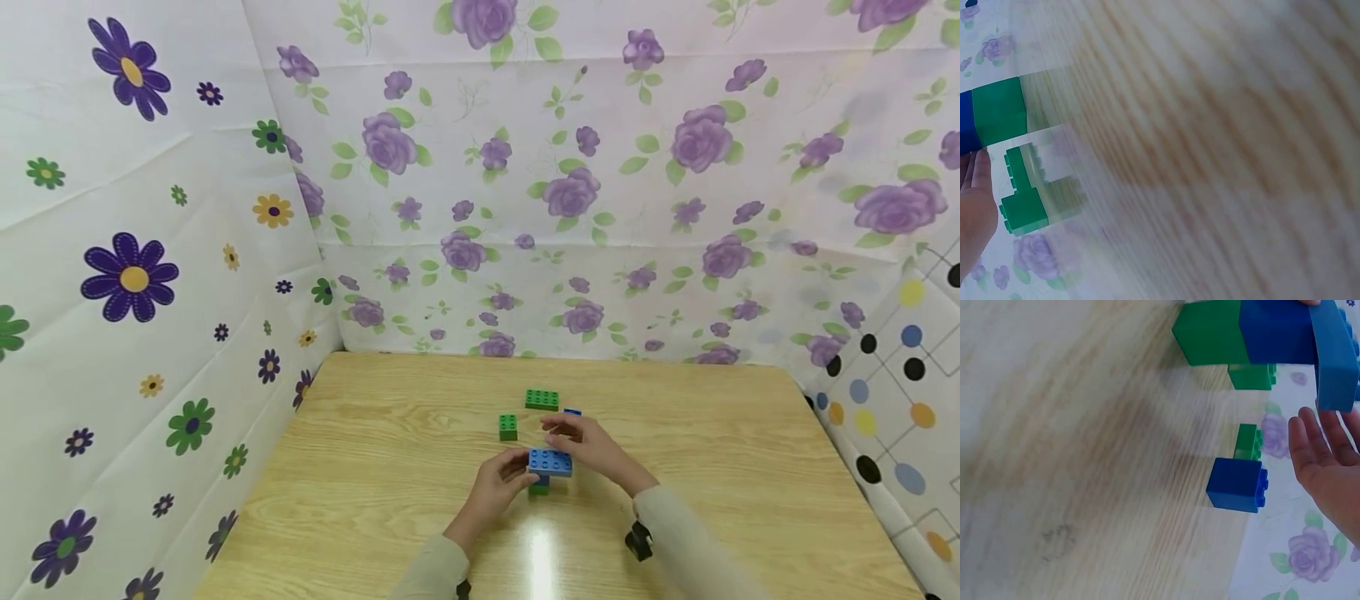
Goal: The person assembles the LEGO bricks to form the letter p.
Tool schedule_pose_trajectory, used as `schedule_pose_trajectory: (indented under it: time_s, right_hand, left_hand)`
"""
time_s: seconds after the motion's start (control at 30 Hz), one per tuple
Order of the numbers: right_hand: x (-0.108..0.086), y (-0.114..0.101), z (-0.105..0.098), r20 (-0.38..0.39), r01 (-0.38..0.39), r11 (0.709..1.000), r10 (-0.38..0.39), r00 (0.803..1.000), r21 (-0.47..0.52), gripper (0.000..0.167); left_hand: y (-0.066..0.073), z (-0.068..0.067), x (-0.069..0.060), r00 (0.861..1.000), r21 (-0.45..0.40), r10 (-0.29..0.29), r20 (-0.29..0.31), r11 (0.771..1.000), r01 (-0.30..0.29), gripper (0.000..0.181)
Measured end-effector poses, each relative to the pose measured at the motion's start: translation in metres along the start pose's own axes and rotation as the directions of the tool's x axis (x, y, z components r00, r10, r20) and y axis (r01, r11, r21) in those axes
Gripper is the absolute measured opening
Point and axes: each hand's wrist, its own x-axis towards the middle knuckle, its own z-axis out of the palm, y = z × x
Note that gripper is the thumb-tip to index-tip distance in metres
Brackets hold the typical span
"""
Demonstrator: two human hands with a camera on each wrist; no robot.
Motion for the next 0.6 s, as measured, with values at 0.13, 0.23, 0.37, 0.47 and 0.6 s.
schedule_pose_trajectory:
  time_s: [0.13, 0.23, 0.37, 0.47, 0.6]
  right_hand:
    - [0.010, 0.002, -0.006, 0.020, -0.012, 1.000, 0.012, 1.000, 0.014, 0.042]
    - [0.016, 0.002, -0.010, 0.045, -0.014, 1.000, 0.013, 0.999, 0.014, 0.045]
    - [0.024, 0.003, -0.011, 0.074, -0.017, 1.000, 0.017, 0.997, -0.010, 0.047]
    - [0.030, 0.007, -0.010, 0.103, -0.007, 0.999, 0.010, 0.995, -0.033, 0.050]
    - [0.038, 0.010, -0.008, 0.156, 0.014, 0.999, -0.007, 0.988, -0.043, 0.055]
  left_hand:
    - [0.001, -0.001, 0.000, 1.000, 0.000, -0.006, -0.006, 1.000, 0.006, 0.037]
    - [0.001, -0.001, 0.000, 1.000, 0.001, -0.011, -0.008, 1.000, 0.011, 0.036]
    - [0.002, -0.002, -0.001, 1.000, 0.000, -0.009, -0.013, 1.000, 0.009, 0.036]
    - [0.002, -0.002, -0.001, 1.000, -0.010, -0.012, -0.012, 1.000, 0.012, 0.036]
    - [0.000, 0.000, 0.000, 1.000, -0.022, -0.021, -0.013, 1.000, 0.021, 0.036]
